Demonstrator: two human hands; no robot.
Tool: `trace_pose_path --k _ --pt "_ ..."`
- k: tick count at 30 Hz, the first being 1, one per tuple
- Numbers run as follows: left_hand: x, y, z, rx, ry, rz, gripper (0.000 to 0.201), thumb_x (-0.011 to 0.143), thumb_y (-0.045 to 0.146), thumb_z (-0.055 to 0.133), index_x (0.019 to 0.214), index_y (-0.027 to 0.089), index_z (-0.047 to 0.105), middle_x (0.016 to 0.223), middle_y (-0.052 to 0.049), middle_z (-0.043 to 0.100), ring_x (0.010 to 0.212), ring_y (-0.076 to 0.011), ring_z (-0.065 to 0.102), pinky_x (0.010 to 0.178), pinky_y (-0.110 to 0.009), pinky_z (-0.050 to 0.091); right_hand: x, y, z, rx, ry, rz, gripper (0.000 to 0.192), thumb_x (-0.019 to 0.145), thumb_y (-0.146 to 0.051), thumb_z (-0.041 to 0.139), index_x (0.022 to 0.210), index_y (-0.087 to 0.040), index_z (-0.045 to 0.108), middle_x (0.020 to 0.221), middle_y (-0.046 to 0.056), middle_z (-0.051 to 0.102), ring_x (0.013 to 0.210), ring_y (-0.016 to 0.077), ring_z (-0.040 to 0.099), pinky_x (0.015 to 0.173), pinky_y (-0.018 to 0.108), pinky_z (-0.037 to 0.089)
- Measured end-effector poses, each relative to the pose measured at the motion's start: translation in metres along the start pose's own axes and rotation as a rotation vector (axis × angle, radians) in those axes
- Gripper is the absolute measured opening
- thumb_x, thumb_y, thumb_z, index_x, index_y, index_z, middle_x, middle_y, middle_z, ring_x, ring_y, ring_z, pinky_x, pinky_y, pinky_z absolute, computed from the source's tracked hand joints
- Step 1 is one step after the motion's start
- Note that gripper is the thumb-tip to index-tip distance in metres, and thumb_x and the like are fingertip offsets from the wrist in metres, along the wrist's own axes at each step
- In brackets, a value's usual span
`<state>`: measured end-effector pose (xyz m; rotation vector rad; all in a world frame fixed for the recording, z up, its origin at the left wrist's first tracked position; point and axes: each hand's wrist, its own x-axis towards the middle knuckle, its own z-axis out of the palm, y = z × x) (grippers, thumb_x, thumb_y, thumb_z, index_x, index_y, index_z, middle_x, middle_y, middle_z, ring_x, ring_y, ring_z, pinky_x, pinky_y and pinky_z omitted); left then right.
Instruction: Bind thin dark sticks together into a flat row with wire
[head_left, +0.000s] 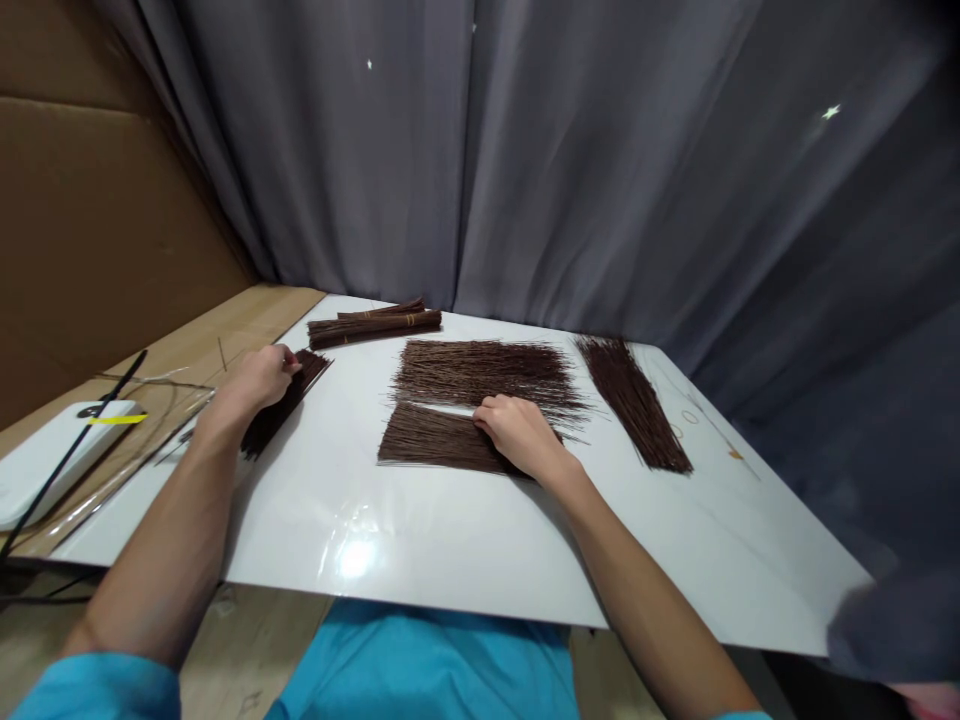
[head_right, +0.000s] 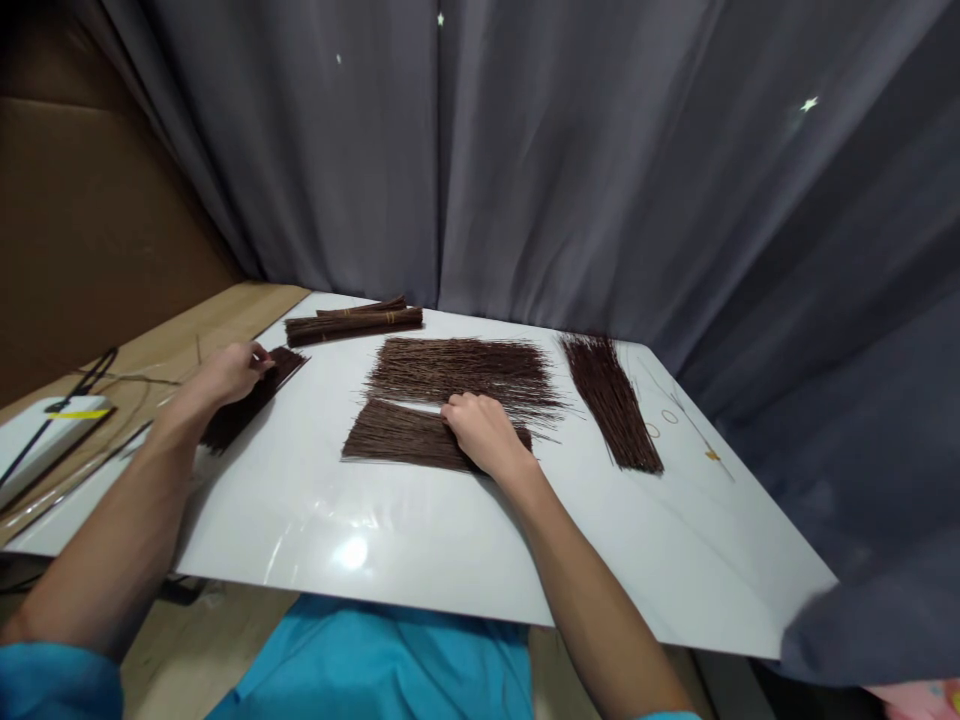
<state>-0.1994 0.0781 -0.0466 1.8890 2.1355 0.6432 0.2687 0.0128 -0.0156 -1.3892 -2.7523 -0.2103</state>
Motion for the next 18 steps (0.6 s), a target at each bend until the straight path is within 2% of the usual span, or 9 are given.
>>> trace_pose_path --k 6,9,13,18 --pt "0.004 0.008 -0.005 0.088 0.028 -0.034 0.030 0.100 0.027 0.064 0.120 0.007 0.071 0.093 -0.007 0.070 0.079 -0.0176 0.049 0.074 -0.027 0.035 0.000 0.001 0.000 0.002 0.012 0.021 0.027 0.111 -0.023 0.050 0.107 -0.021 0.077 0.111 0.009 0.076 0.101 0.0225 0.068 0.081 0.030 0.044" --pt "0.004 0.018 -0.007 0.098 0.052 -0.020 0.031 0.100 0.027 0.061 0.120 0.008 0.073 0.100 -0.010 0.072 0.081 -0.0184 0.051 0.075 -0.028 0.037 0.000 0.001 0.003 0.006 0.015 0.003 0.027 0.111 -0.023 0.050 0.108 -0.021 0.077 0.112 0.008 0.077 0.100 0.0230 0.068 0.081 0.030 0.044" --pt "0.002 0.036 -0.005 0.086 0.077 0.041 0.029 0.100 0.028 0.057 0.112 0.010 0.076 0.094 -0.009 0.072 0.080 -0.0202 0.054 0.075 -0.030 0.036 0.001 0.002 0.006 0.002 -0.010 0.011 0.027 0.110 -0.018 0.049 0.106 -0.020 0.076 0.112 0.009 0.077 0.100 0.0228 0.069 0.083 0.030 0.043" --pt "-0.003 0.058 0.006 0.001 0.073 0.131 0.036 0.104 0.040 0.050 0.118 0.016 0.073 0.090 -0.006 0.073 0.076 -0.0205 0.060 0.073 -0.030 0.040 0.001 0.005 0.006 0.030 -0.016 0.039 0.025 0.109 -0.014 0.050 0.106 -0.021 0.075 0.112 0.008 0.077 0.102 0.0224 0.068 0.080 0.028 0.041"
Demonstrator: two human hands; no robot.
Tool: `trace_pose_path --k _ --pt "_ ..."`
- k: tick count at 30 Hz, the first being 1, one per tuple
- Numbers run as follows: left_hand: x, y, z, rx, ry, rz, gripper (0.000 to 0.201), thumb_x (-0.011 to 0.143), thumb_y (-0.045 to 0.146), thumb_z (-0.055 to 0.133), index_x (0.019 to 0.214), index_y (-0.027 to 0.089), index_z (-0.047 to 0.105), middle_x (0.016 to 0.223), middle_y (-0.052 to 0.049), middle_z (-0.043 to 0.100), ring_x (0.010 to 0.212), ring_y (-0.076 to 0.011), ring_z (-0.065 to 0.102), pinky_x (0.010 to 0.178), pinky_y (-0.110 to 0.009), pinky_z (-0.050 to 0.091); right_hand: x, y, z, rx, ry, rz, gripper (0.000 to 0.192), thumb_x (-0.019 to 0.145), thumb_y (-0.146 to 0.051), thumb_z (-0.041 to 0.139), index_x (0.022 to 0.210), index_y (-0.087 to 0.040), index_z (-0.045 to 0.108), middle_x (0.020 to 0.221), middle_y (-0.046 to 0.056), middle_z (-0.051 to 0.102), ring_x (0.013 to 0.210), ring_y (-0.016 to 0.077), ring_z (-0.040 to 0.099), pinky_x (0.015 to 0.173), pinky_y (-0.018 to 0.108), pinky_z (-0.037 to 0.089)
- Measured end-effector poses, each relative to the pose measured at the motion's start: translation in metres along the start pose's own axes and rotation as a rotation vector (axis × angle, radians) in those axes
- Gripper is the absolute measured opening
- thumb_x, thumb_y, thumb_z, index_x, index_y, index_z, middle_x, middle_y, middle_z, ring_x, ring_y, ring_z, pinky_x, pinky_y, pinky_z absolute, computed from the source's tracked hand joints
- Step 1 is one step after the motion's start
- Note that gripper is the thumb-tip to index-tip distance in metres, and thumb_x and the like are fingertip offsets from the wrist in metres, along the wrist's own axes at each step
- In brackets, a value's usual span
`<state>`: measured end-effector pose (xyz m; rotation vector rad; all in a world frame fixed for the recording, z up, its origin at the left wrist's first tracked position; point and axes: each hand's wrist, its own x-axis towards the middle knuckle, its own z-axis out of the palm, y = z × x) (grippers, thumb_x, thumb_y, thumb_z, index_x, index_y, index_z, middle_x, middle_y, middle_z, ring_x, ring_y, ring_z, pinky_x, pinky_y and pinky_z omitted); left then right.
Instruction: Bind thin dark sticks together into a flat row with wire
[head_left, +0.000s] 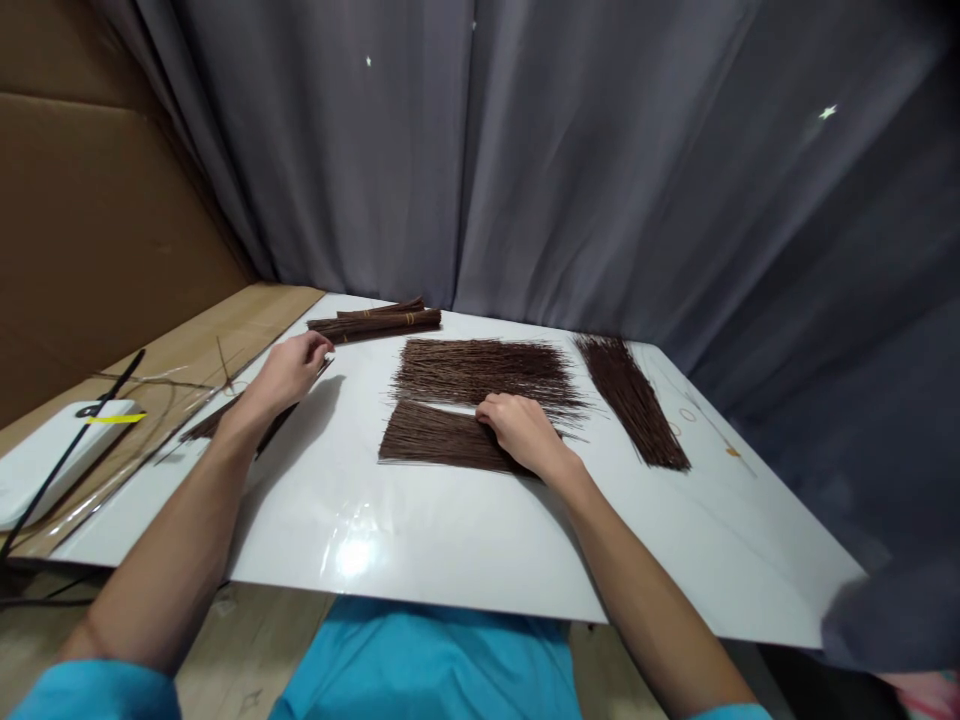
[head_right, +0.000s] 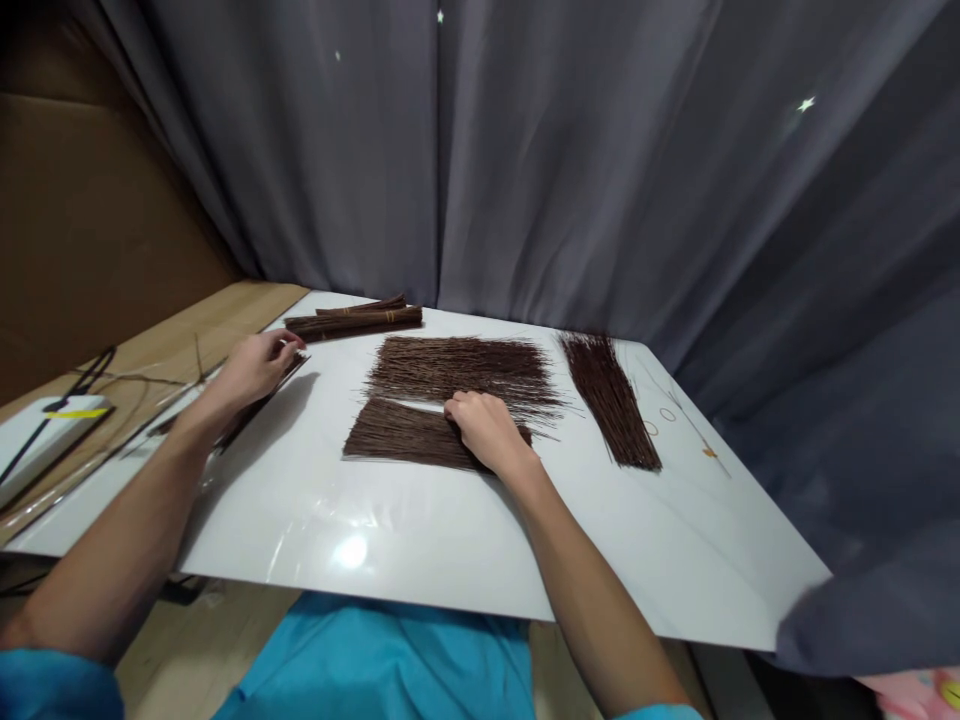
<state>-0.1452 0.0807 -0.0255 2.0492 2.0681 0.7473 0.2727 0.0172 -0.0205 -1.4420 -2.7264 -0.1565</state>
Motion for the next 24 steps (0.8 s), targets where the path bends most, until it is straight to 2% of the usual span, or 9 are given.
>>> trace_pose_path --k 4,10,16,21,24 --pt "-0.006 0.016 0.008 -0.161 -0.059 0.043 0.044 0.101 0.054 0.052 0.120 0.020 0.072 0.076 -0.003 0.069 0.062 -0.0192 0.058 0.064 -0.031 0.041 -0.001 0.000 0.000 0.002 0.001 0.014 0.026 0.109 -0.012 0.049 0.109 -0.021 0.073 0.111 0.008 0.076 0.102 0.0224 0.067 0.079 0.029 0.040" --pt "-0.019 0.046 0.007 -0.391 -0.068 0.112 0.046 0.099 0.060 0.055 0.101 0.019 0.076 0.061 0.000 0.057 0.053 -0.0156 0.051 0.055 -0.029 0.039 -0.001 0.000 -0.002 0.003 0.010 0.037 0.027 0.107 -0.007 0.049 0.109 -0.022 0.071 0.107 0.006 0.076 0.098 0.0218 0.066 0.077 0.030 0.039" --pt "-0.031 0.071 0.010 -0.703 -0.208 0.078 0.041 0.092 0.060 0.071 0.098 0.020 0.075 0.061 0.001 0.051 0.049 -0.0118 0.045 0.045 -0.024 0.029 -0.004 -0.003 -0.010 0.070 0.135 0.007 0.025 0.113 -0.017 0.044 0.118 -0.022 0.068 0.118 0.008 0.074 0.111 0.0213 0.064 0.080 0.029 0.041" --pt "-0.041 0.088 0.015 -0.889 -0.164 0.106 0.039 0.091 0.057 0.076 0.091 0.018 0.071 0.056 0.002 0.046 0.045 -0.0093 0.039 0.042 -0.024 0.026 -0.006 -0.004 -0.014 0.167 0.104 0.090 0.030 0.116 -0.027 0.040 0.122 -0.026 0.069 0.114 0.005 0.077 0.102 0.0211 0.070 0.077 0.028 0.039" --pt "-0.046 0.096 0.015 -0.934 -0.168 0.106 0.037 0.090 0.056 0.079 0.090 0.019 0.071 0.055 0.002 0.047 0.043 -0.0090 0.039 0.041 -0.025 0.024 -0.007 -0.004 -0.017 0.304 0.149 0.141 0.033 0.116 -0.032 0.038 0.119 -0.027 0.071 0.115 0.004 0.078 0.104 0.0220 0.071 0.083 0.028 0.042"
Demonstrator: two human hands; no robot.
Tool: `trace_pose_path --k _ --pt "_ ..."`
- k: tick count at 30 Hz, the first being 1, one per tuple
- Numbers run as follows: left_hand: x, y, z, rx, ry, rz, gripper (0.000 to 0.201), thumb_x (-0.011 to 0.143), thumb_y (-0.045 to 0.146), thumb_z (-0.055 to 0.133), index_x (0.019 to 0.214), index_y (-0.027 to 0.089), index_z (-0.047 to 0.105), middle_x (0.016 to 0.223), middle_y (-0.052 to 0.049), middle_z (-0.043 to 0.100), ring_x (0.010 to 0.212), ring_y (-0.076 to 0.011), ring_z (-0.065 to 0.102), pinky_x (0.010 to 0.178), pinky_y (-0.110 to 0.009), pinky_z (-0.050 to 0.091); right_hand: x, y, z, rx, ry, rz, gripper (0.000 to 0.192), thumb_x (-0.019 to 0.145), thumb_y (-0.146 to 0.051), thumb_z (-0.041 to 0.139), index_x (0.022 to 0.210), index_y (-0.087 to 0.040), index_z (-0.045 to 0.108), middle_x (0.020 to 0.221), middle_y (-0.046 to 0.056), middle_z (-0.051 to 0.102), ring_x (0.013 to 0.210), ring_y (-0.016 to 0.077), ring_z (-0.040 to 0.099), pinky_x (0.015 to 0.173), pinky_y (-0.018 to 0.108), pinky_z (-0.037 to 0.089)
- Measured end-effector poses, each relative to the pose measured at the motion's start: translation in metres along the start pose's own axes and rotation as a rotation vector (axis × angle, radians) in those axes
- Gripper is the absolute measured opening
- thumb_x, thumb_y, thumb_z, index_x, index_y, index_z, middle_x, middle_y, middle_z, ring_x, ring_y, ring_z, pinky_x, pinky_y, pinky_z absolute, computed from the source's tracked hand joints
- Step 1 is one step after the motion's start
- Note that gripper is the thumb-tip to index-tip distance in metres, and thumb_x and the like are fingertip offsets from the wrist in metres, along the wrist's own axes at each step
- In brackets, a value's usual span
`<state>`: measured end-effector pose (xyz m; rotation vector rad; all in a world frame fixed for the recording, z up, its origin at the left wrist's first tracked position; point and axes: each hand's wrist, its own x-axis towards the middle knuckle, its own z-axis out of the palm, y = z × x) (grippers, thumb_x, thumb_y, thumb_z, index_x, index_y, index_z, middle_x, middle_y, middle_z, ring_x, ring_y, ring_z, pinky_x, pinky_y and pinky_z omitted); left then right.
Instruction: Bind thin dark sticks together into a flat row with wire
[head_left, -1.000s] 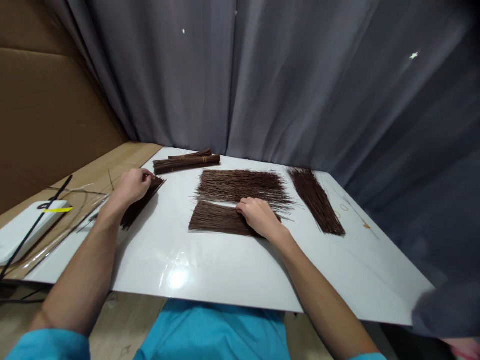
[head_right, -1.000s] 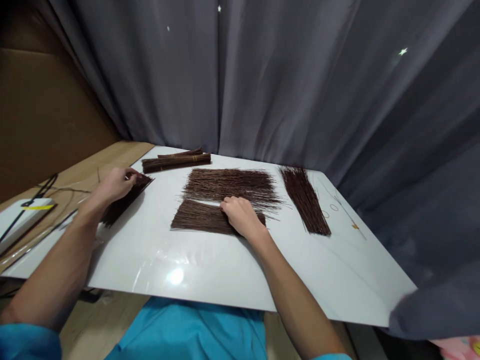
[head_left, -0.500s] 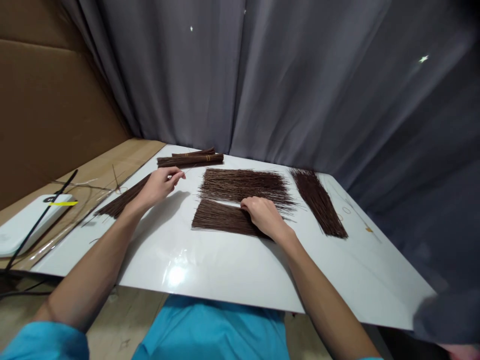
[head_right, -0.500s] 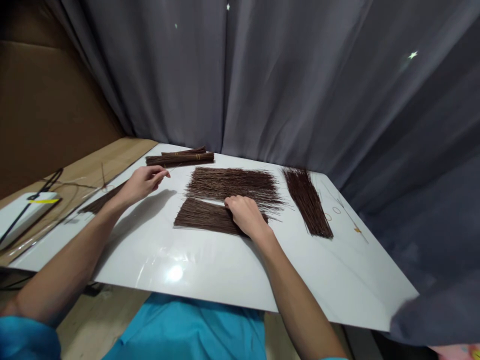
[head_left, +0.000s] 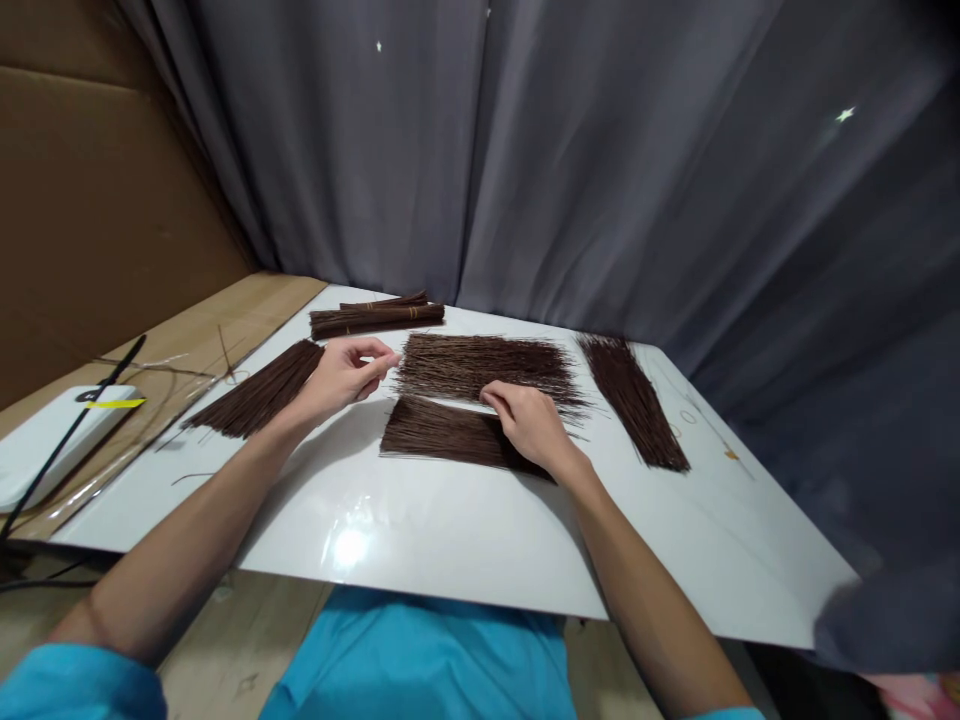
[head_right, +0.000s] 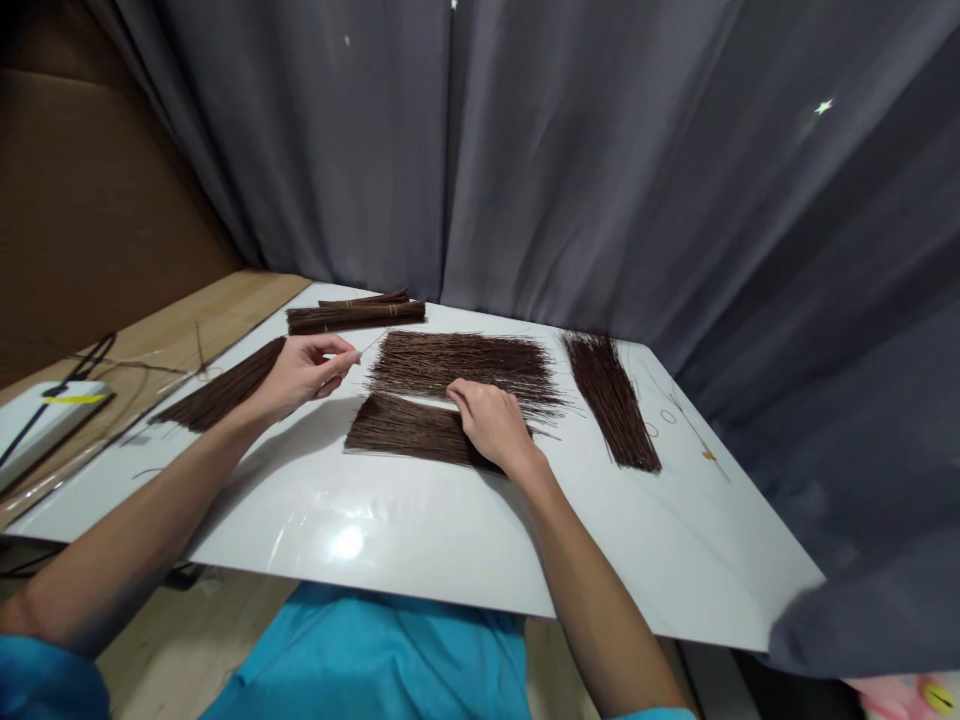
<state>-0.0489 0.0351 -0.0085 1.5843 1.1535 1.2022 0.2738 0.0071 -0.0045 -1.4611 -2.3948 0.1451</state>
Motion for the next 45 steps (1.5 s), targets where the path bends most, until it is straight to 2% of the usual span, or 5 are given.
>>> trace_pose_path --k 8,16,22,29,45 --pt "-0.008 0.008 0.017 -0.108 -0.238 -0.057 0.038 0.091 0.054 0.080 0.090 0.017 0.072 0.071 -0.005 0.066 0.049 -0.0125 0.056 0.042 -0.026 0.042 -0.008 -0.022 -0.006 0.653 -0.181 -0.042 0.036 0.114 -0.037 0.038 0.139 -0.023 0.059 0.070 -0.004 0.062 0.064 0.0156 0.057 0.069 0.026 0.045" --pt "-0.010 0.003 0.023 -0.227 -0.402 -0.180 0.042 0.094 0.050 0.078 0.117 0.015 0.076 0.081 -0.003 0.067 0.045 -0.0050 0.048 0.038 -0.017 0.026 -0.013 -0.034 0.001 1.116 -0.449 -0.078 0.036 0.111 -0.043 0.051 0.142 -0.024 0.053 0.073 -0.003 0.062 0.064 0.0147 0.053 0.063 0.026 0.044" --pt "-0.013 0.009 0.028 -0.184 -0.451 -0.174 0.040 0.096 0.050 0.077 0.116 0.015 0.076 0.078 -0.002 0.066 0.045 -0.0047 0.046 0.038 -0.017 0.024 -0.007 -0.034 0.018 1.098 -0.309 -0.065 0.027 0.103 -0.039 0.066 0.123 -0.023 0.069 0.096 0.005 0.071 0.085 0.0185 0.063 0.071 0.028 0.049" --pt "-0.013 0.006 0.031 -0.126 -0.484 -0.124 0.036 0.099 0.049 0.073 0.107 0.013 0.076 0.078 -0.003 0.066 0.044 -0.0043 0.046 0.038 -0.018 0.026 -0.004 -0.036 0.032 1.121 -0.306 -0.027 0.030 0.099 -0.036 0.069 0.124 -0.020 0.073 0.085 0.004 0.073 0.074 0.0173 0.064 0.066 0.029 0.049" --pt "-0.012 0.004 0.034 -0.054 -0.529 -0.113 0.038 0.099 0.051 0.072 0.105 0.013 0.077 0.074 -0.004 0.066 0.048 -0.0054 0.045 0.043 -0.017 0.032 -0.002 -0.048 0.054 1.257 -0.001 0.187 0.026 0.083 -0.037 0.086 0.100 -0.018 0.084 0.092 0.008 0.079 0.074 0.0179 0.066 0.057 0.027 0.054"
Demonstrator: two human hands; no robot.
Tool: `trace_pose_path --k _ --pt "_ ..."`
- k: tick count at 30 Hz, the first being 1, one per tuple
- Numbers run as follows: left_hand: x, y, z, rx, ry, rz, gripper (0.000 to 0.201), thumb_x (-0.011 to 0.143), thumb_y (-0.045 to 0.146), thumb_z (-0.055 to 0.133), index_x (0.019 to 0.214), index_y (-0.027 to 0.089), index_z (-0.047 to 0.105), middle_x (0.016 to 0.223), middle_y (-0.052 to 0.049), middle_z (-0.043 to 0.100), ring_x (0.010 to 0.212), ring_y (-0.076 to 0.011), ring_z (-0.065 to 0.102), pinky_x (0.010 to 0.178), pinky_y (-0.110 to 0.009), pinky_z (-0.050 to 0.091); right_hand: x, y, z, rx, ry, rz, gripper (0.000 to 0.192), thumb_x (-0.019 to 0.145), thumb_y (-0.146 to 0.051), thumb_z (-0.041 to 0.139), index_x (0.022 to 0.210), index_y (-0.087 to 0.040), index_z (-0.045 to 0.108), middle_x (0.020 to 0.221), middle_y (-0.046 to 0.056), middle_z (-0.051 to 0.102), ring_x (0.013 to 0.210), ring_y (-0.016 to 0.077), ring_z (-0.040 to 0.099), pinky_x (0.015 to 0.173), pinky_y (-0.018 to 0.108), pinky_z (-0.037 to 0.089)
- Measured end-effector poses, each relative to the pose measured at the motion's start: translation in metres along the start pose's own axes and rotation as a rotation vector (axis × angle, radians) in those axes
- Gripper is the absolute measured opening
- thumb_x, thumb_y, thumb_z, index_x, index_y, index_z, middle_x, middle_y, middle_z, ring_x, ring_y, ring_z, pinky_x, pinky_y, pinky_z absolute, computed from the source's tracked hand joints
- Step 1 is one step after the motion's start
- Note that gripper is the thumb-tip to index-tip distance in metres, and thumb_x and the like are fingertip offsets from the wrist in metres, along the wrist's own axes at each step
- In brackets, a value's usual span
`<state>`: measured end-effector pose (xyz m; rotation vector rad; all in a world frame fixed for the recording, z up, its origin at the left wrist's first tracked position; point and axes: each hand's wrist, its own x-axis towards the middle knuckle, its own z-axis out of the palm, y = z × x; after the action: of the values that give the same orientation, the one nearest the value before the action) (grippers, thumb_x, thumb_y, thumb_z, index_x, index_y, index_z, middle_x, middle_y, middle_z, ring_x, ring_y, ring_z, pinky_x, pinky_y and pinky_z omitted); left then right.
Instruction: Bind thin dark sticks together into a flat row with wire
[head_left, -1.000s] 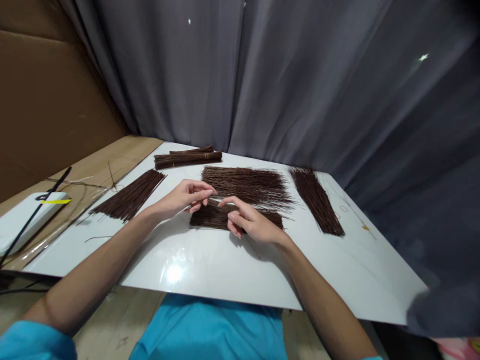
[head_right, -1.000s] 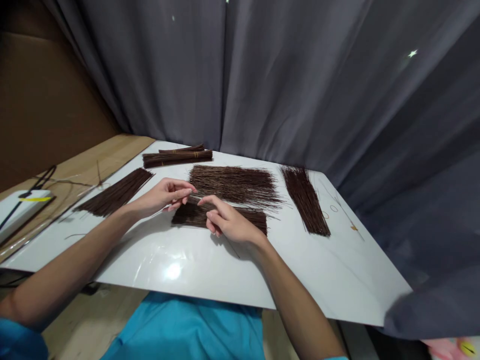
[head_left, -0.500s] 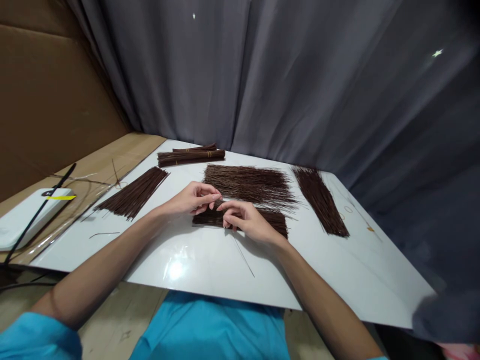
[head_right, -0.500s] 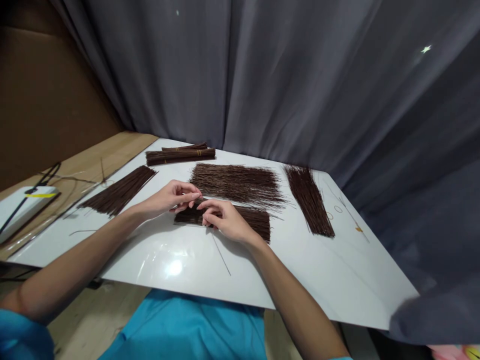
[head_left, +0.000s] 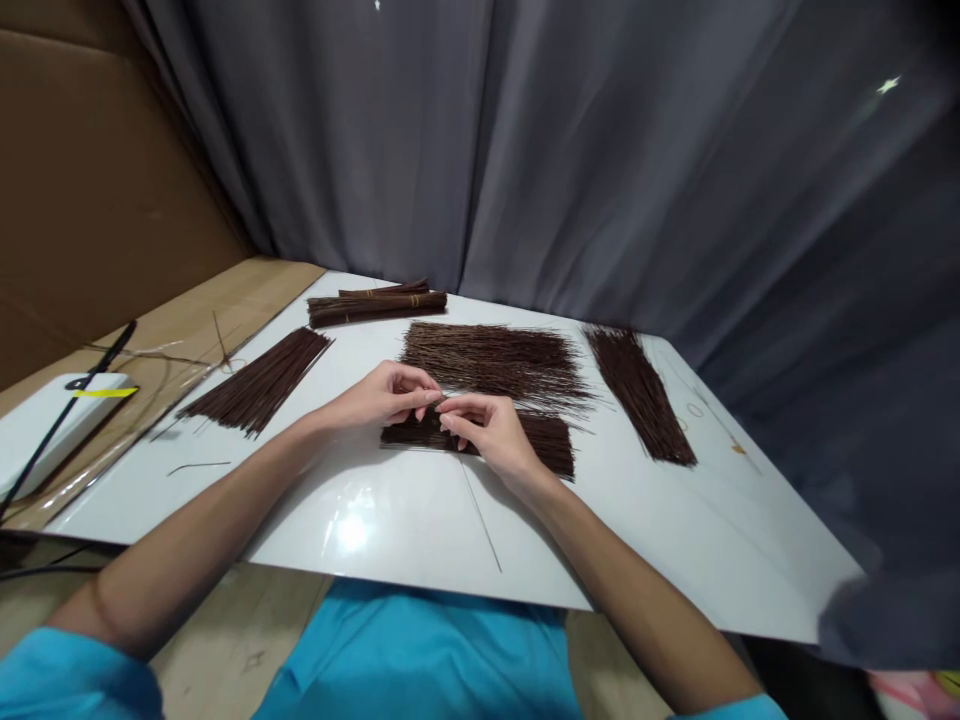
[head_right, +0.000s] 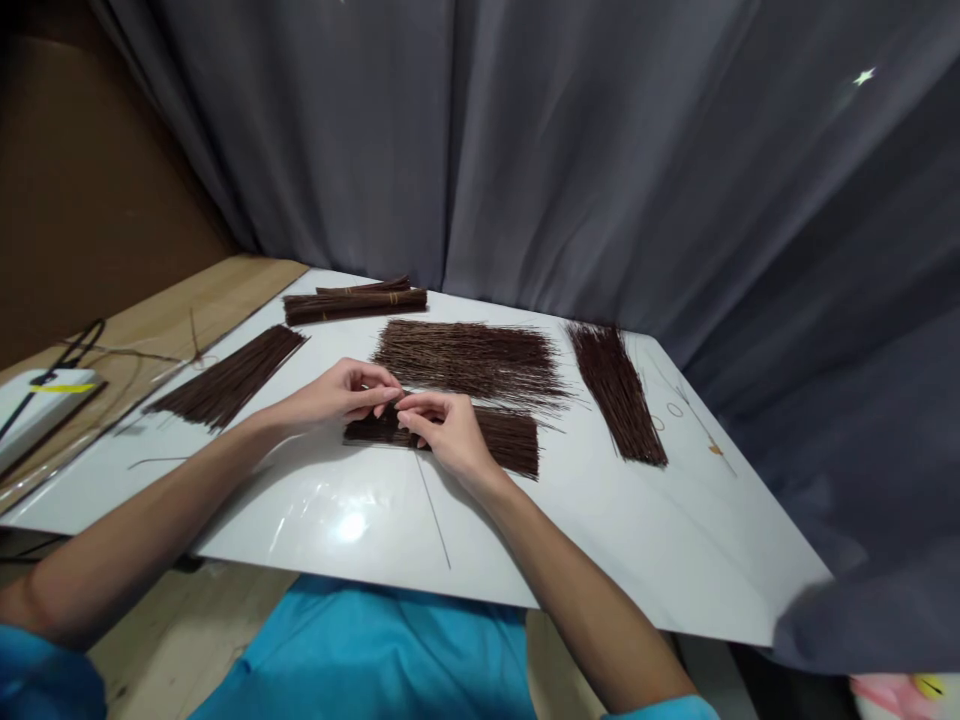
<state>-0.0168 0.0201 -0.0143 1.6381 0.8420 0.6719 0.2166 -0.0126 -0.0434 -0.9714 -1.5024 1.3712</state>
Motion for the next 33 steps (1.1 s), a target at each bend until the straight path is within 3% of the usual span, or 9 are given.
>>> trace_pose_path --k 9,15,25,33 --pt "-0.0043 0.0034 0.0022 -0.059 -0.040 -0.039 0.042 0.099 0.052 0.072 0.121 0.016 0.073 0.075 -0.002 0.066 0.039 -0.0052 0.046 0.034 -0.017 0.028 0.0011 0.0008 -0.0046 0.018 0.001 -0.025 0.028 0.081 -0.040 0.088 0.098 -0.018 0.084 0.091 0.008 0.079 0.077 0.0200 0.070 0.054 0.027 0.057" --pt "-0.0047 0.0039 0.0045 -0.067 -0.012 -0.022 0.038 0.097 0.050 0.075 0.112 0.015 0.072 0.088 -0.006 0.072 0.042 -0.0064 0.053 0.032 -0.017 0.032 0.0011 0.0043 -0.0040 0.030 -0.025 -0.015 0.030 0.083 -0.042 0.087 0.100 -0.018 0.083 0.095 0.010 0.080 0.076 0.0206 0.072 0.055 0.028 0.059" --pt "-0.0058 0.0090 0.0061 -0.053 -0.024 -0.018 0.033 0.099 0.047 0.074 0.106 0.015 0.071 0.078 -0.003 0.069 0.041 -0.0047 0.048 0.035 -0.016 0.029 0.0009 0.0036 -0.0022 0.034 -0.049 -0.033 0.028 0.083 -0.041 0.087 0.097 -0.017 0.083 0.098 0.010 0.081 0.077 0.0204 0.072 0.055 0.029 0.060" --pt "-0.0029 0.0054 0.0078 -0.088 -0.019 -0.021 0.033 0.097 0.047 0.076 0.102 0.015 0.069 0.072 0.000 0.063 0.041 -0.0050 0.047 0.035 -0.017 0.028 0.0002 0.0046 -0.0003 -0.027 0.033 -0.077 0.026 0.083 -0.040 0.087 0.096 -0.018 0.084 0.095 0.010 0.080 0.071 0.0187 0.068 0.052 0.027 0.056"
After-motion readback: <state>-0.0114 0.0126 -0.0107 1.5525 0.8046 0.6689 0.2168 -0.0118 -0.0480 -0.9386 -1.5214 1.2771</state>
